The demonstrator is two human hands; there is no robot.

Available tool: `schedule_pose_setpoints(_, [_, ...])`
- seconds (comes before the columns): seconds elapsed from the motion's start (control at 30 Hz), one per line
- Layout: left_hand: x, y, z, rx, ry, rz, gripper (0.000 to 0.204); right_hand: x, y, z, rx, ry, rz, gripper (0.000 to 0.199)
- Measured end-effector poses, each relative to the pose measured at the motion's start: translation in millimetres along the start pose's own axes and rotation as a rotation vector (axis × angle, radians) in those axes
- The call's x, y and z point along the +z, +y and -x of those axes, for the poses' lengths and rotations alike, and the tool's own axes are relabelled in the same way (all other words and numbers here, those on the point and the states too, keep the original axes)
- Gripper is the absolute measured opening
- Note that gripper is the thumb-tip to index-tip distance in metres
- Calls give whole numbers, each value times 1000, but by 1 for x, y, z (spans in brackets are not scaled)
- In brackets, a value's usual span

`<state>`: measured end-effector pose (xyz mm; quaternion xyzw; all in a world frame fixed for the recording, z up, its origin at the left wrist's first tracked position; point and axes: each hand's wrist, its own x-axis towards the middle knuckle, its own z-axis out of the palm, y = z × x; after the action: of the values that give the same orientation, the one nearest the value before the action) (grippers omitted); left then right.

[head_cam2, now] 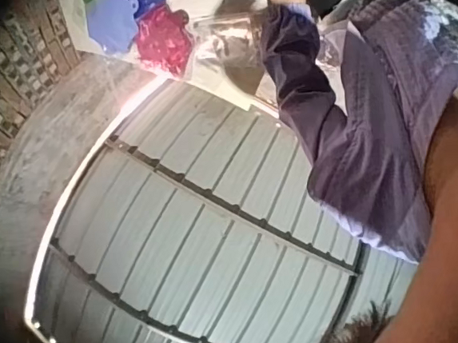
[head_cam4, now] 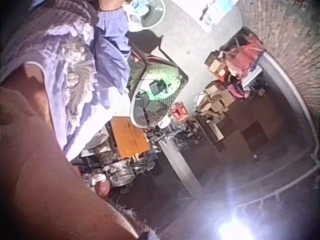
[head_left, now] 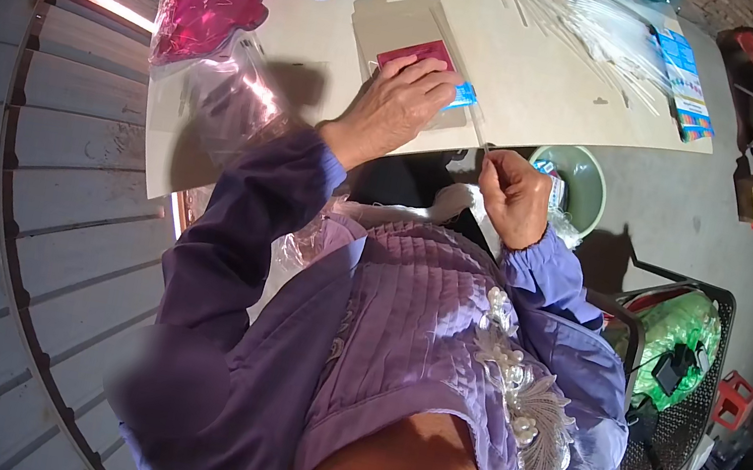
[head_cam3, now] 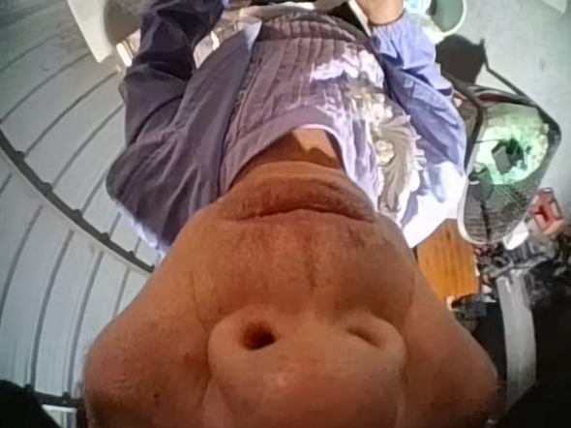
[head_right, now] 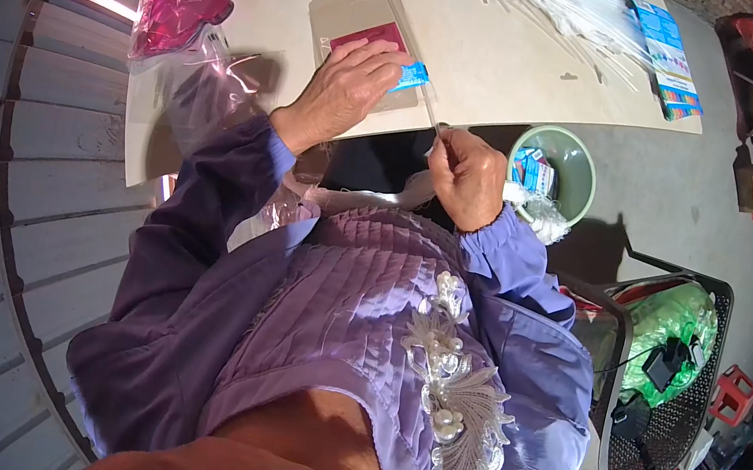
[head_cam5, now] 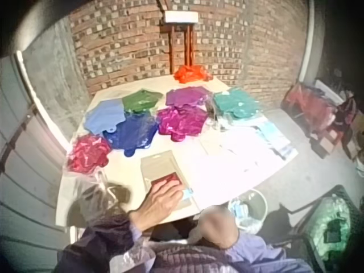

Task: Sorting various colored plastic sheets and organizing them into packaging bags.

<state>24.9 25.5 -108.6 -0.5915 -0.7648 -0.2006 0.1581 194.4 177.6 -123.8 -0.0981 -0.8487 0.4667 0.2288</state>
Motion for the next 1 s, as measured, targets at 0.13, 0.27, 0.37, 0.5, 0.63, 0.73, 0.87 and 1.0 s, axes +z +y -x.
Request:
schedule_pose_setpoints(0.13, [6, -4, 2, 34, 19, -46, 23, -2, -4, -2, 44, -19, 62, 8])
schedule_pose_setpoints(0.27, [5, -5, 0, 15, 45, 28, 16, -3, -7, -5, 7, -8, 23, 10])
schedule_pose_setpoints(0.37, [8, -5, 1, 1, 55, 40, 17, -4, -5, -3, 12, -24, 26, 10])
schedule_pose_setpoints(0.5, [9, -3, 1, -14, 62, 49, 18, -7, -6, 0, 19, -43, 1, 10])
schedule_pose_setpoints(0.63, [9, -4, 1, -19, 58, 51, 20, -9, -2, 3, 53, -28, -20, 10])
schedule_pose_setpoints(0.73, [11, -6, 3, -36, 36, 55, 24, -7, -1, 8, 28, 10, 17, 10])
schedule_pose_setpoints(0.87, [9, -3, 1, -80, 3, 54, 32, 1, 2, 11, -92, 73, 123, 12])
schedule_pose_setpoints(1.0, [8, -1, -1, -98, 21, 41, 35, 10, -7, 5, -155, 84, 187, 15])
